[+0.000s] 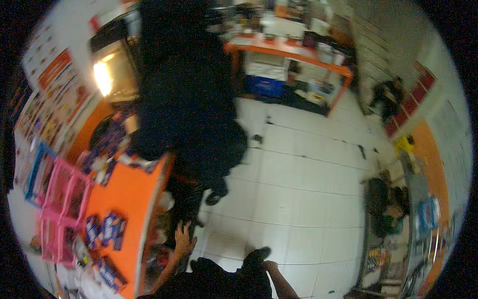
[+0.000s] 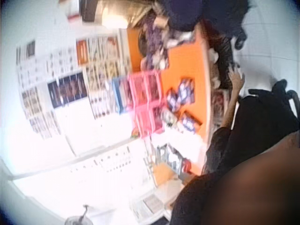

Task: The person packs multiple small food boxes into a large plastic bag, ties the bag, and places it on a counter. Then the person moves to a kitchen area, opens seasoning packets, adds them to a bowl, and transfers cooked noodles from a pot into the bowl.

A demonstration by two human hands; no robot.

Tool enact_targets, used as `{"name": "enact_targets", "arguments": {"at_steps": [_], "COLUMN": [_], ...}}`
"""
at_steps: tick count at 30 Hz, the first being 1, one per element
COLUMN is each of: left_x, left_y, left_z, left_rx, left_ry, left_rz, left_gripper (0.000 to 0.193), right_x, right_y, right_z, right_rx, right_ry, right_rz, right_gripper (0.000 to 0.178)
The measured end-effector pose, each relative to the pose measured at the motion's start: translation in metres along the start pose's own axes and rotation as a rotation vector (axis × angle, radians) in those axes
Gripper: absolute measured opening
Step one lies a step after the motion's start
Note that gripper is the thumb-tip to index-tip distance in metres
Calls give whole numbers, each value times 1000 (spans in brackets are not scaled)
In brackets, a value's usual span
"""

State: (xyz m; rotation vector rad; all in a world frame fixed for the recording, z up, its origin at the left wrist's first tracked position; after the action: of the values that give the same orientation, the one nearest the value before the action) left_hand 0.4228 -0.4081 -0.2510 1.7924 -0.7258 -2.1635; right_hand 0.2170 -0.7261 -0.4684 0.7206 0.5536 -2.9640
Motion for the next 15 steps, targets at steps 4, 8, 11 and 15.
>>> {"name": "enact_targets", "arguments": {"at_steps": [4, 8, 11, 15], "left_x": [247, 269, 271, 326], "left_y": [-74, -34, -11, 88], "left_z": [21, 17, -55, -230], "left_rx": [-68, -362, -444, -346], "left_ry": [-845, -1003, -931, -868], "left_rz": [-59, 48, -29, -137], "left_gripper": [56, 49, 43, 36], "right_x": [-21, -81, -155, -147], "right_y": [127, 269, 348, 565], "right_z": [93, 160, 232, 262], "right_rx": [91, -71, -97, 245], "right_ry": [61, 448, 598, 1166], "right_rz": [-486, -883, -1054, -1189], "right_gripper": [34, 41, 37, 28]}}
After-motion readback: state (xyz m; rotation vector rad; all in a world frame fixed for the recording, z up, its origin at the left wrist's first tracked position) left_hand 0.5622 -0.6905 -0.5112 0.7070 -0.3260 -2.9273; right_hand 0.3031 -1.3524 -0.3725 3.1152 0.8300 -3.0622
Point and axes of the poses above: each hand's wrist, its own z-axis away from the middle knuckle, its own x-axis out of the palm, y = z × x, the point moved 6 cm from there along -z, towards the middle knuckle, and after that the axes turned 3 degrees about z, right-handed, at the moved point
